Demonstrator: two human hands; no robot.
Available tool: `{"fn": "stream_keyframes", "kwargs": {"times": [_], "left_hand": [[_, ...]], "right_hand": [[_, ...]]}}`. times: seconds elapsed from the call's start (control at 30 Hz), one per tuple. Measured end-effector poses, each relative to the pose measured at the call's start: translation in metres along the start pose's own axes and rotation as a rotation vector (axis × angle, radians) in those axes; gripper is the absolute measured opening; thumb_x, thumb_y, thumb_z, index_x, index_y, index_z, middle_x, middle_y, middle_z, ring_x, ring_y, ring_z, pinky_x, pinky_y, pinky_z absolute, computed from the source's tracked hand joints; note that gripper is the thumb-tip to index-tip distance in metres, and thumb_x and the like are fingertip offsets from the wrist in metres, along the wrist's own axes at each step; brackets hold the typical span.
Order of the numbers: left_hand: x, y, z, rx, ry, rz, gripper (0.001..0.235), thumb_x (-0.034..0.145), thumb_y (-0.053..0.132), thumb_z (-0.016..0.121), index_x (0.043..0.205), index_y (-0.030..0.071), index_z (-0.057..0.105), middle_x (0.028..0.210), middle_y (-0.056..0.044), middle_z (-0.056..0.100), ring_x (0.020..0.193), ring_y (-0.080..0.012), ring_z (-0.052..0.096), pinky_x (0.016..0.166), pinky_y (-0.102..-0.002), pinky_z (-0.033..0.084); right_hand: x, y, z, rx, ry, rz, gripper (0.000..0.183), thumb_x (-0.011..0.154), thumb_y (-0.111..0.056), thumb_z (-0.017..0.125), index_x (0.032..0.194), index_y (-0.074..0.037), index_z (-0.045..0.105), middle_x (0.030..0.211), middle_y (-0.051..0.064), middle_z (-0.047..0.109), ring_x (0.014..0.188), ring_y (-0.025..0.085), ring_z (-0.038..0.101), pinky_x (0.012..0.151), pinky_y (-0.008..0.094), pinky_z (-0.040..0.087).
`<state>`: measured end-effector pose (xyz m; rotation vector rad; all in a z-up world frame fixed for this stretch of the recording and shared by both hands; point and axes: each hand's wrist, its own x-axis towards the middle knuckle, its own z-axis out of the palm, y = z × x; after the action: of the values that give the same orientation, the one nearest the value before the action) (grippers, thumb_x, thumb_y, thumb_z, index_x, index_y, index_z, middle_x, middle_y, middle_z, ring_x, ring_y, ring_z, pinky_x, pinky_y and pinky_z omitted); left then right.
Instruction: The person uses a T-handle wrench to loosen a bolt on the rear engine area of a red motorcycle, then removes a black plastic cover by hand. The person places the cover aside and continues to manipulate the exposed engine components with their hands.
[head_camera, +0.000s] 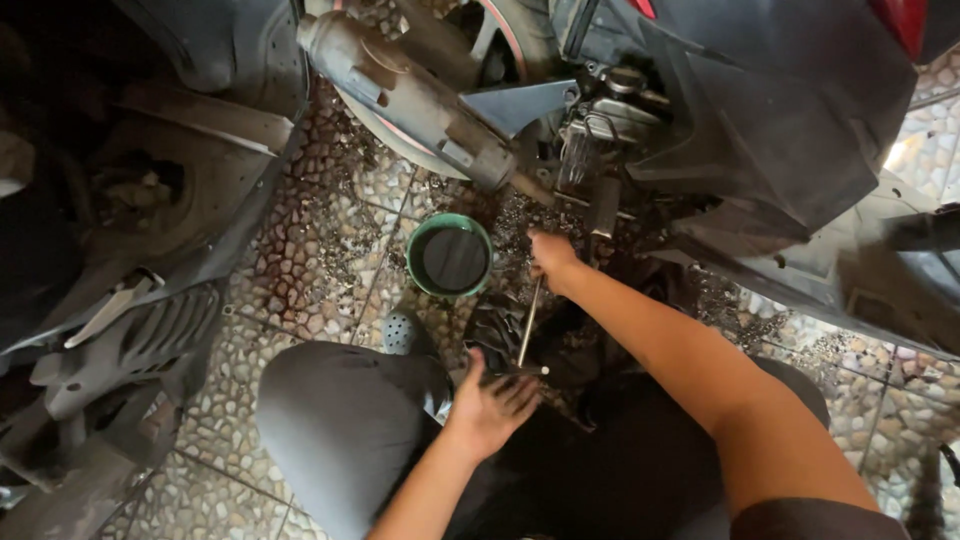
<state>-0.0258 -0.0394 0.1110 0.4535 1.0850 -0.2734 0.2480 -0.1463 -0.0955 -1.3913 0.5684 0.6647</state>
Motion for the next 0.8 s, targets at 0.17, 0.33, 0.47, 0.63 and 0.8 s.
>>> {"fn": "stream_keyframes", "kwargs": {"times": [0.17, 0.33, 0.47, 0.63, 0.8], "left_hand": [[0.074, -0.026, -0.012, -0.147, -0.169, -0.038, 0.034, 0.093, 0.034, 0.069, 0.1, 0.002, 0.061, 0.094, -0.011, 0.067, 0.085, -0.0247, 0.069, 0.079, -0.037, 0.058], [0.076, -0.051, 0.002, 0.096, -0.04, 0.422, 0.022, 0.1, 0.025, 0.066, 0.093, 0.004, 0.063, 0.086, -0.01, 0.067, 0.068, -0.0218, 0.06, 0.061, -0.037, 0.049], [0.056, -0.044, 0.013, 0.442, 0.063, 0.829, 0.025, 0.1, 0.013, 0.061, 0.116, -0.005, 0.052, 0.105, -0.018, 0.062, 0.086, -0.0268, 0.057, 0.071, -0.037, 0.047], [0.018, -0.025, 0.037, 0.708, 0.015, 1.292, 0.07, 0.091, -0.001, 0.063, 0.14, -0.009, 0.014, 0.142, -0.024, 0.045, 0.131, -0.0323, 0.048, 0.103, -0.039, 0.046], [0.015, -0.013, 0.031, 1.057, -0.008, 1.48, 0.069, 0.088, -0.002, 0.066, 0.137, -0.01, 0.019, 0.143, -0.028, 0.046, 0.135, -0.0418, 0.044, 0.12, -0.051, 0.022]], "right_hand": [[-0.035, -0.021, 0.012, 0.039, -0.004, 0.054, 0.027, 0.099, -0.033, 0.064, 0.094, -0.007, 0.055, 0.079, 0.007, 0.051, 0.065, 0.019, 0.047, 0.051, 0.035, 0.044], [-0.009, -0.01, 0.007, 0.138, -0.085, 0.062, 0.024, 0.098, -0.029, 0.064, 0.094, -0.008, 0.053, 0.078, 0.005, 0.046, 0.061, 0.017, 0.043, 0.049, 0.033, 0.039], [-0.036, -0.025, 0.015, 0.077, -0.077, 0.092, 0.026, 0.097, -0.031, 0.065, 0.095, -0.007, 0.055, 0.08, 0.006, 0.049, 0.06, 0.018, 0.044, 0.051, 0.035, 0.038], [-0.039, -0.03, 0.015, -0.075, 0.01, 0.071, 0.034, 0.094, -0.036, 0.063, 0.093, -0.002, 0.06, 0.081, 0.009, 0.059, 0.061, 0.024, 0.053, 0.054, 0.04, 0.05], [-0.018, -0.019, 0.013, -0.036, -0.019, 0.063, 0.039, 0.096, -0.036, 0.066, 0.092, 0.002, 0.06, 0.079, 0.012, 0.056, 0.061, 0.024, 0.052, 0.054, 0.04, 0.051]]}}
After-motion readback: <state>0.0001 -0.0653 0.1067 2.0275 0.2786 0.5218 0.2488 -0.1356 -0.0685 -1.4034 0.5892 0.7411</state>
